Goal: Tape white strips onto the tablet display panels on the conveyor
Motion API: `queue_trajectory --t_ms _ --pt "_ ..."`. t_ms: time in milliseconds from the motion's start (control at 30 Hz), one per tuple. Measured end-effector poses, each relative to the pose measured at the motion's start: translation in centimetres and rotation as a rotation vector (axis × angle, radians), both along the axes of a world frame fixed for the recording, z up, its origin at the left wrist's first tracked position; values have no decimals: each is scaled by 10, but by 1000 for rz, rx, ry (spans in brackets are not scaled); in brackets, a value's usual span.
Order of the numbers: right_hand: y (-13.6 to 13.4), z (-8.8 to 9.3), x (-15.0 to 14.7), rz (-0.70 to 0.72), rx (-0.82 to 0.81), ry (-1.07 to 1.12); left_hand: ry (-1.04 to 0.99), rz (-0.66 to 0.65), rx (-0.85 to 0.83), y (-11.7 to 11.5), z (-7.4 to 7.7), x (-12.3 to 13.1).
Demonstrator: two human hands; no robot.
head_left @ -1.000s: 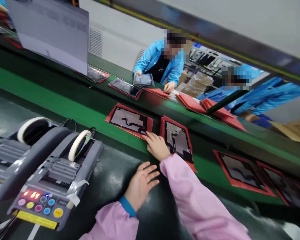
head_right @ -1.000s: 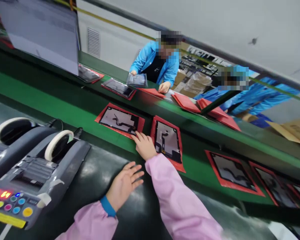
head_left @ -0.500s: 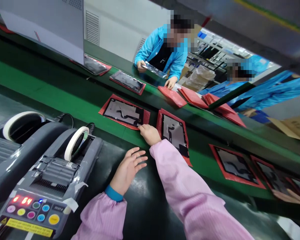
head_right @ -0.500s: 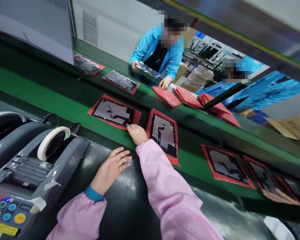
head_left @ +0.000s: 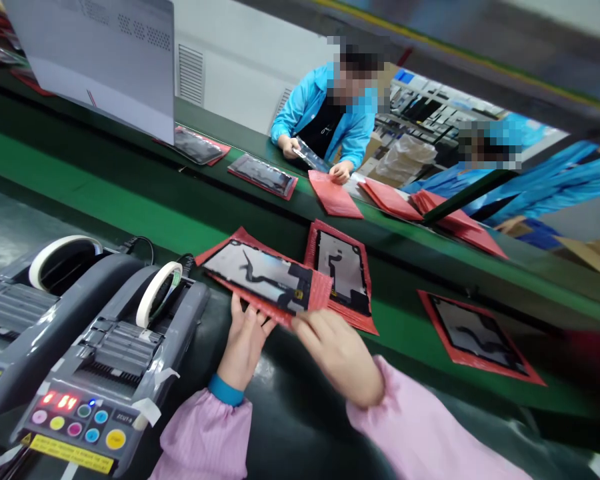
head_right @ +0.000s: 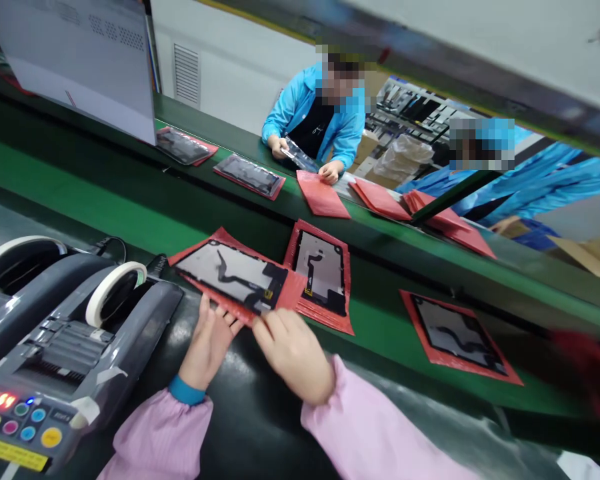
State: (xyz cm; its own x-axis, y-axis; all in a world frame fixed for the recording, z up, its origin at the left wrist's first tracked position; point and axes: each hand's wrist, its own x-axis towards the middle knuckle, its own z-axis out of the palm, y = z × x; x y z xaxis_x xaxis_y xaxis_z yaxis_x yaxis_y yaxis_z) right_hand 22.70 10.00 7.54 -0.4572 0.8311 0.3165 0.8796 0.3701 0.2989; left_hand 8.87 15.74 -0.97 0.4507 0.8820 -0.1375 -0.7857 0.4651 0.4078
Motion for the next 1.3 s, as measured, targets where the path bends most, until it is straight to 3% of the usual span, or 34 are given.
queue_trajectory --t_ms 167,267,333,467,667,767,933,1100,1300 --pt "-57 -3 -14 36 -113 193 209 -38 -87 -8 0 3" --pt "-77 -1 4 -192 -201 451 270 -113 -75 -10 -1 2" --pt "-92 -4 21 -409 -123 591 276 -219 -53 -12 -1 0" --pt "-127 -35 40 -710 -61 1019 260 -432 -3 -21 -2 2" --pt "-172 -87 19 -886 -125 1725 266 -597 99 -43 -12 18" --pt "-188 -92 7 -930 -197 1917 325 -546 148 -56 -19 23" --pt "-213 -82 8 -902 -199 1944 508 -357 290 -67 -33 16" --pt "-246 -81 20 -946 -165 1794 676 -219 423 -78 -40 -14" --pt "-270 -89 24 -938 -198 1741 721 17 338 -120 -45 -63"
